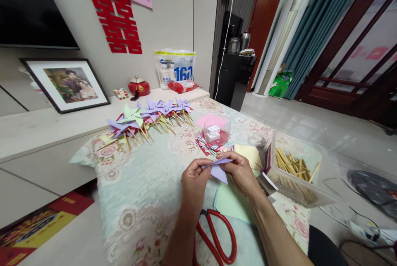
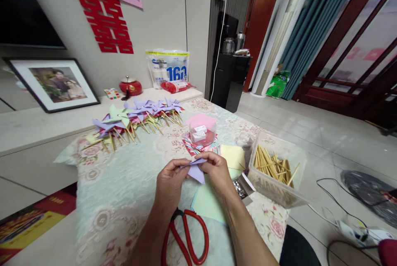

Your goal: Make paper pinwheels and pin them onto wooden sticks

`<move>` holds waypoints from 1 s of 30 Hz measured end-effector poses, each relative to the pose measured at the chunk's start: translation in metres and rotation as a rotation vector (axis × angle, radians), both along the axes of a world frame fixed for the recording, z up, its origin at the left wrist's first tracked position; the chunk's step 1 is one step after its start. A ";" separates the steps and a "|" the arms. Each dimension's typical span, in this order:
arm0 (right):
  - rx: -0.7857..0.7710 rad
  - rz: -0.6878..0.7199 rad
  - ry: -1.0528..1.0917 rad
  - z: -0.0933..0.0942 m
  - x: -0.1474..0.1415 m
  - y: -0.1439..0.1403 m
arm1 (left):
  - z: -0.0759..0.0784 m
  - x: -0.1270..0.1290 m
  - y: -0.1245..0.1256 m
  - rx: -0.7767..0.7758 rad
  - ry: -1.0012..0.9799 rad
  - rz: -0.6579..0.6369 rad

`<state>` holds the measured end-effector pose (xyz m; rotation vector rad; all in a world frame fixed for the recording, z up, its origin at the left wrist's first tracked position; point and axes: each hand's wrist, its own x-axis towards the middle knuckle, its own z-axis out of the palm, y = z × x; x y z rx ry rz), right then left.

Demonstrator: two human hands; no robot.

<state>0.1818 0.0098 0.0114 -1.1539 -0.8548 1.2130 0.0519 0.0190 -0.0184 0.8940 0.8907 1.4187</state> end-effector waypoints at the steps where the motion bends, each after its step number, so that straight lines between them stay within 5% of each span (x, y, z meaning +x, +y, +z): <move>1: -0.005 0.001 0.006 0.000 0.000 0.000 | 0.000 0.000 0.000 0.007 -0.024 -0.008; 9: 0.087 -0.062 -0.075 -0.004 0.000 0.002 | 0.014 0.000 -0.004 -0.221 -0.369 -0.092; 20: 0.192 -0.021 -0.269 -0.018 0.001 0.001 | -0.001 0.004 -0.005 -0.151 -0.134 -0.106; 24: 0.200 -0.042 -0.273 -0.016 0.000 0.002 | 0.001 0.005 -0.004 -0.127 -0.075 -0.015; 30: 0.224 -0.019 -0.559 -0.009 -0.002 -0.005 | 0.004 0.007 -0.004 -0.067 -0.046 0.103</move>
